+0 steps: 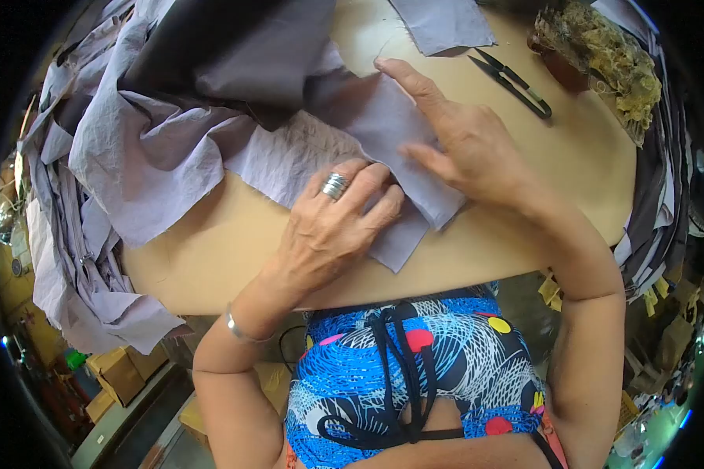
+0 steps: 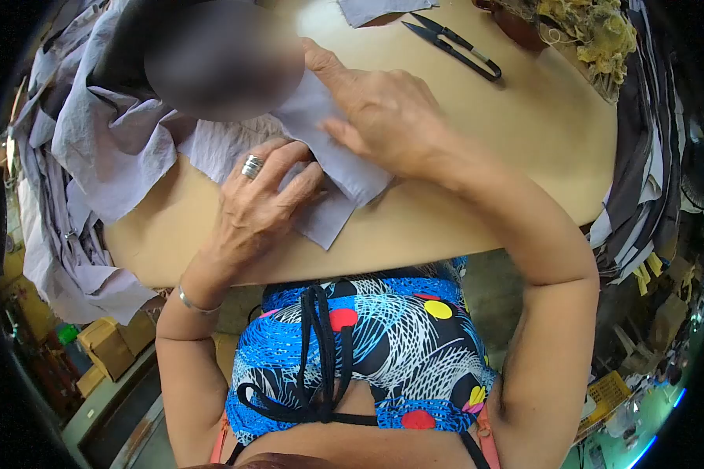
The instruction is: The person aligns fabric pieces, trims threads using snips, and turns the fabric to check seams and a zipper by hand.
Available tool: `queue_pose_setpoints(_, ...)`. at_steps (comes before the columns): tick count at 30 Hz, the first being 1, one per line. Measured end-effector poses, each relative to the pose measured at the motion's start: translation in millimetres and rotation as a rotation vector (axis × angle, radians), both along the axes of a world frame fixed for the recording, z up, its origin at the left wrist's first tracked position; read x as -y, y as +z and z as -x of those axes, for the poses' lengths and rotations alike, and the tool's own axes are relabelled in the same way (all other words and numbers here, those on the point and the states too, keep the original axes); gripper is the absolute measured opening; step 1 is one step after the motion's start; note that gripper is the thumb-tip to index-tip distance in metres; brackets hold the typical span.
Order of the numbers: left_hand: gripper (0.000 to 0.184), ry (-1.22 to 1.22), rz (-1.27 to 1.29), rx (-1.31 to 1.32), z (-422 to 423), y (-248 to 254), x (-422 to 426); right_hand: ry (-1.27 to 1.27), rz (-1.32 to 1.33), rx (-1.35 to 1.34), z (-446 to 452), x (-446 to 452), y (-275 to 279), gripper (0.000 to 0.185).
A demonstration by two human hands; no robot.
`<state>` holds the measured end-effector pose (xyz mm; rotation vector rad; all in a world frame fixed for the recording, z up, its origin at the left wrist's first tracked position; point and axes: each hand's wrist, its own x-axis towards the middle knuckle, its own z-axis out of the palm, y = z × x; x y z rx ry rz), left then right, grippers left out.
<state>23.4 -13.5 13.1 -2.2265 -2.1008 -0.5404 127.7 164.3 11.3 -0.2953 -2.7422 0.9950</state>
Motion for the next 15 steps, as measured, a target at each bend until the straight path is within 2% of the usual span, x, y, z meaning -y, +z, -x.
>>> queue_pose_setpoints(3, 0.031, -0.018, -0.014, 0.029, -2, 3, 1, 0.099, 0.167, 0.132, -13, -13, 12, 0.073)
queue_pose_setpoints(5, 0.034, -0.057, -0.02, 0.079, -9, 2, 3, 0.121, 0.179, 0.141, -18, -21, 10, 0.074)
queue_pose_setpoints(8, 0.034, -0.083, -0.022, 0.098, -16, -6, 6, -0.025, -0.034, 0.174, -22, -15, 11, 0.071)
queue_pose_setpoints(11, 0.036, 0.025, -0.012, 0.159, -29, -4, 2, 0.062, -0.584, -0.303, -35, -13, 6, 0.052)
queue_pose_setpoints(15, 0.033, 0.124, -0.032, 0.142, -38, -4, -3, 0.089, -0.183, -0.324, -61, 14, 6, 0.05)
